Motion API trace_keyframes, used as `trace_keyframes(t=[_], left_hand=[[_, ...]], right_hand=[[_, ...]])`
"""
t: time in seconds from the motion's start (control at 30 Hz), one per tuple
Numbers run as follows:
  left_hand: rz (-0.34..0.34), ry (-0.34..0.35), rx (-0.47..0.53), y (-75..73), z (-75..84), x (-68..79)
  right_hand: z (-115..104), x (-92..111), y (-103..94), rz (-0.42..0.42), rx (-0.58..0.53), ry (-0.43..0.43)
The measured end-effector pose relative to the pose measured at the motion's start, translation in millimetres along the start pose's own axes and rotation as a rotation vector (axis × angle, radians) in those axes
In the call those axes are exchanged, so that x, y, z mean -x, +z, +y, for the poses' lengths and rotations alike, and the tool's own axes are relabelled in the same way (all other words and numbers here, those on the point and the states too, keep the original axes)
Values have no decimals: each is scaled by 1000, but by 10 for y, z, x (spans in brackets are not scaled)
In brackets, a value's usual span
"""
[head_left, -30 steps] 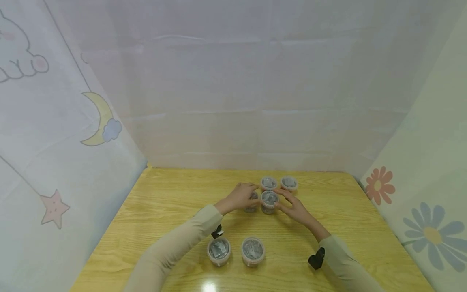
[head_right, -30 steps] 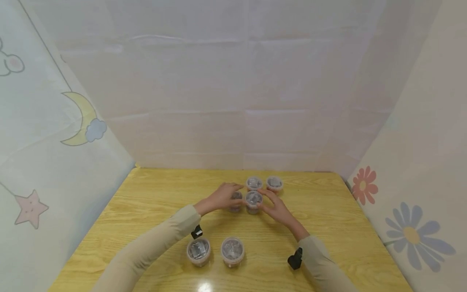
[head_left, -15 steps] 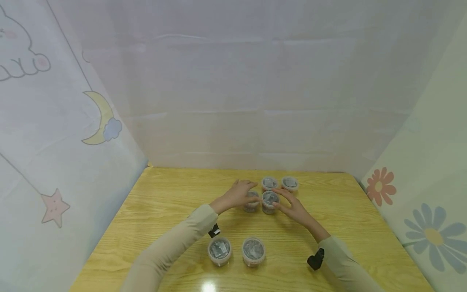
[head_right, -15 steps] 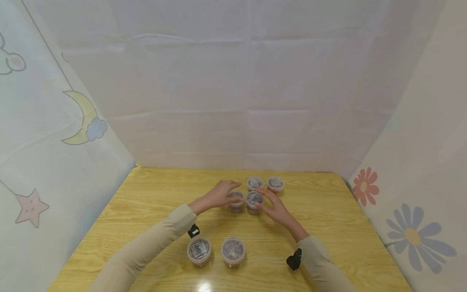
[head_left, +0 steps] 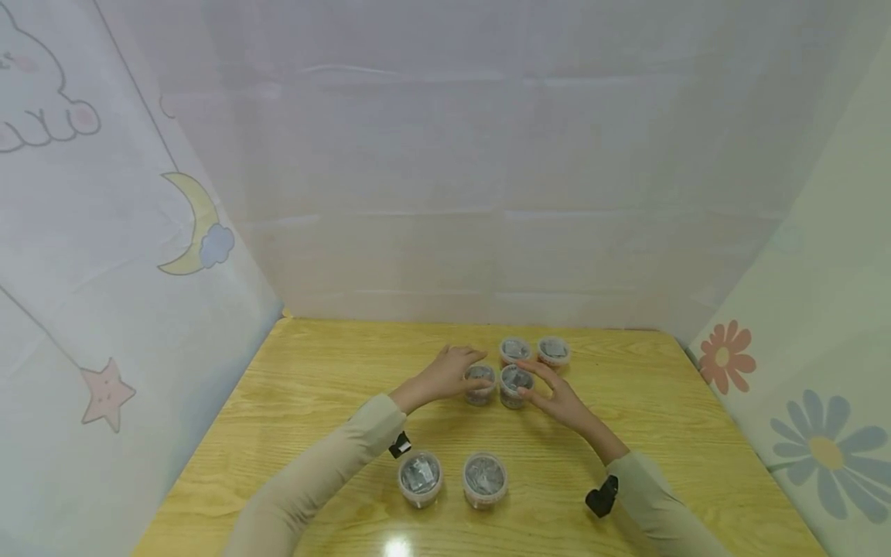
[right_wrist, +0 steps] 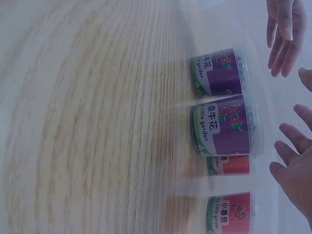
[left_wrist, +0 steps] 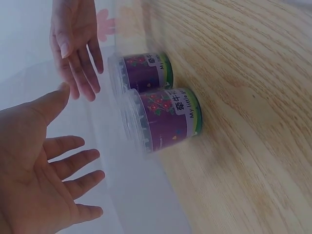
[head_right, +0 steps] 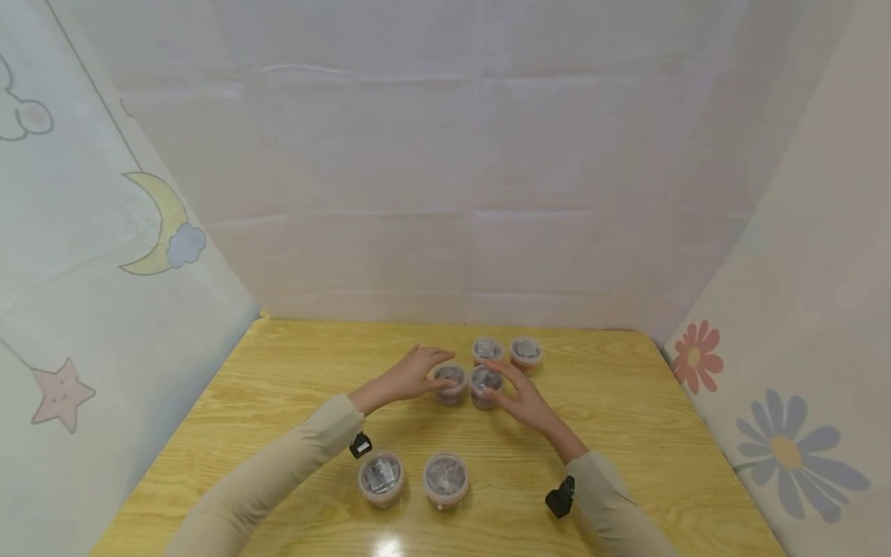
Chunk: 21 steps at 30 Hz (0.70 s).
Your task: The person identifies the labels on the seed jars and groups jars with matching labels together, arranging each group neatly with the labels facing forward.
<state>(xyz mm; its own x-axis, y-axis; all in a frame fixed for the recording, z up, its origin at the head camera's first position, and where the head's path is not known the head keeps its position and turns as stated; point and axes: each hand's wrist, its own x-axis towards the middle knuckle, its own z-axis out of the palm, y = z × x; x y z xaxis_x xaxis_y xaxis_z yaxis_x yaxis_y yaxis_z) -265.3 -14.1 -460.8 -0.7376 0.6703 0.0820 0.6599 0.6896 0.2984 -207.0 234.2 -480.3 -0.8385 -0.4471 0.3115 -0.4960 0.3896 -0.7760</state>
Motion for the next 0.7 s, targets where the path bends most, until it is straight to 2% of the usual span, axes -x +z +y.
trace_keyframes(t=[0.33, 0.53, 0.7], left_hand=[[-19, -27, 45, 40, -29, 102], [-30, -21, 30, 26, -16, 153], [-10, 9, 66, 21, -17, 200]], right_hand=[[-5, 8, 50, -28, -37, -89], [-17, 10, 66, -49, -59, -97], [-40, 9, 60, -46, -54, -100]])
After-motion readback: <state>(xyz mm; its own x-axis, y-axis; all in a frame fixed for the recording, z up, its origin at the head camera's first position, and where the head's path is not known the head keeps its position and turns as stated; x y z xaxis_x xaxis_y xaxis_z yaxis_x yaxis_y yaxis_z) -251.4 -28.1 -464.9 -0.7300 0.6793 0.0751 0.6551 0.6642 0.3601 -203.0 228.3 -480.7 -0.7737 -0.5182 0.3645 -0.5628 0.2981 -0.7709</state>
